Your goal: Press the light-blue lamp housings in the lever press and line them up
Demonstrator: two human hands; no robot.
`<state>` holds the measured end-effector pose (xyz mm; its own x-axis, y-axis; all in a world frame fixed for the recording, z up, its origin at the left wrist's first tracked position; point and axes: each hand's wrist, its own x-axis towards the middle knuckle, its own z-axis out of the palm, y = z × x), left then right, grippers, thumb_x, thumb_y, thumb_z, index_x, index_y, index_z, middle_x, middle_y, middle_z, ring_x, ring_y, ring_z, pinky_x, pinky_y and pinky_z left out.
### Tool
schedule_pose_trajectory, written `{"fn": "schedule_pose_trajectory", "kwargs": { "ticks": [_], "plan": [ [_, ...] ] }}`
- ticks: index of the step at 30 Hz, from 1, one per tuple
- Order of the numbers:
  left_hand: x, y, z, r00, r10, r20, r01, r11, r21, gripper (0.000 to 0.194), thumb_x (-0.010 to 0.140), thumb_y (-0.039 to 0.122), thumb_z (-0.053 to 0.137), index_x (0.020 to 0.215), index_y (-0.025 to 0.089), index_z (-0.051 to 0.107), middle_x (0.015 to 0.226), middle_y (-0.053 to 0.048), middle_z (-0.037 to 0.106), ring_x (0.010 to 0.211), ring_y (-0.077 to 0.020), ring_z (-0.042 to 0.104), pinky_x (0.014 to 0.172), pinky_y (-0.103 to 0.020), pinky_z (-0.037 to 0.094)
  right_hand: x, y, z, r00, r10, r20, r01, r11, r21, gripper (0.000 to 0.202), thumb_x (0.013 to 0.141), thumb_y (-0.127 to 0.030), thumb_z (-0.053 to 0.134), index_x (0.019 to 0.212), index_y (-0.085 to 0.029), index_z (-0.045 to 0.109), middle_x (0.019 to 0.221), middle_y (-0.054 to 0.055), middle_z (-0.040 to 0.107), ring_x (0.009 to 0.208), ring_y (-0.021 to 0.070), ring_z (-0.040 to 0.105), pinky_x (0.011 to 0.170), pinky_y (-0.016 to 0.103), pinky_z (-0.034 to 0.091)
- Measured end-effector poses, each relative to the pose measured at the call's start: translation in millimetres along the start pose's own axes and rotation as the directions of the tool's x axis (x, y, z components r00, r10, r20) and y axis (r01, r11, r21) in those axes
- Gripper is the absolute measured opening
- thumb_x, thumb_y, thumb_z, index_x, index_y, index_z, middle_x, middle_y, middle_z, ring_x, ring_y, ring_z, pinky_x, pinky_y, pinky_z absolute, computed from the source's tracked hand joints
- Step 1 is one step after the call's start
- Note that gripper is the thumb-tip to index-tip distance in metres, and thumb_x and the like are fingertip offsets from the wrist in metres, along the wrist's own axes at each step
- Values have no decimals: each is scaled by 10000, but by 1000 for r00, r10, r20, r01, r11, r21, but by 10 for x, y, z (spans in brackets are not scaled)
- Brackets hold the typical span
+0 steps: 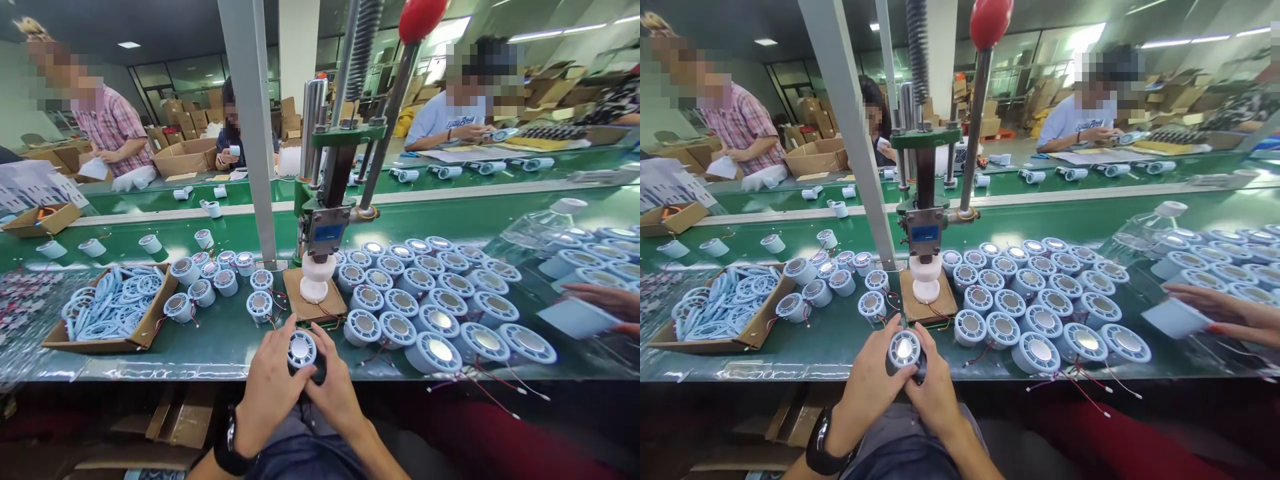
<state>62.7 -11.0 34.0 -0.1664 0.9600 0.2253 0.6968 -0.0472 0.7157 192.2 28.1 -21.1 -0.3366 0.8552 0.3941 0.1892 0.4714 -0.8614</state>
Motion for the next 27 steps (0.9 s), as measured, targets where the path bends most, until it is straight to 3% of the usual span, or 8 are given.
{"fn": "schedule_pose_trajectory", "kwargs": {
  "ticks": [7, 13, 18, 21, 24, 27],
  "plan": [
    [-17, -13, 42, 997, -73, -11, 72, 994, -78, 710, 742, 93, 641, 1407, 279, 476, 1309, -68, 621, 1233, -281, 551, 1088, -488, 433, -3, 22, -21, 999, 26, 33, -27, 1000, 14, 799, 799, -135, 550, 1541, -182, 257, 1354, 93, 580, 1226, 180, 604, 1016, 287, 536],
    [-73, -48, 88, 997, -59, -53, 55, 996, -70, 669, 789, 118, 615, 1421, 264, 452, 1428, -68, 548, 1308, -271, 501, 1110, -470, 427, -1, 78, -45, 994, 2, 106, 4, 998, -57, 633, 817, -136, 510, 1448, -165, 481, 1439, 96, 497, 1328, 209, 520, 1121, 355, 465],
    [-66, -62, 81, 997, -31, -71, 29, 999, -25, 657, 791, 111, 613, 1412, 264, 463, 1435, -62, 545, 1326, -263, 494, 1106, -444, 441, 29, 33, -70, 991, 40, 125, -36, 999, -34, 751, 805, -127, 517, 1534, -192, 350, 1435, 94, 503, 1312, 210, 536, 1100, 357, 479],
    [-48, -51, 55, 995, -88, -36, 86, 994, -62, 714, 770, 105, 629, 1436, 268, 431, 1397, -66, 574, 1301, -262, 518, 1106, -446, 440, 37, 22, -60, 988, 58, 143, -54, 998, -29, 817, 801, -114, 504, 1572, -197, 249, 1418, 89, 522, 1294, 197, 552, 1088, 340, 488],
    [-48, -82, 66, 990, -139, 11, 140, 985, -105, 731, 764, 110, 631, 1444, 278, 421, 1396, -63, 573, 1308, -261, 513, 1139, -462, 398, 4, 79, -31, 986, 36, 162, -25, 997, -67, 792, 811, -106, 485, 1566, -197, 265, 1446, 93, 491, 1332, 197, 516, 1109, 347, 473],
    [-81, -162, 140, 993, -103, 59, 111, 982, -154, 630, 843, 197, 582, 1450, 235, 420, 1484, -92, 490, 1388, -263, 435, 1181, -465, 335, -3, 93, -122, 969, 5, 247, 37, 986, -165, 754, 830, -95, 465, 1556, -197, 292, 1511, 99, 406, 1397, 213, 439, 1147, 387, 440]
  ]
}}
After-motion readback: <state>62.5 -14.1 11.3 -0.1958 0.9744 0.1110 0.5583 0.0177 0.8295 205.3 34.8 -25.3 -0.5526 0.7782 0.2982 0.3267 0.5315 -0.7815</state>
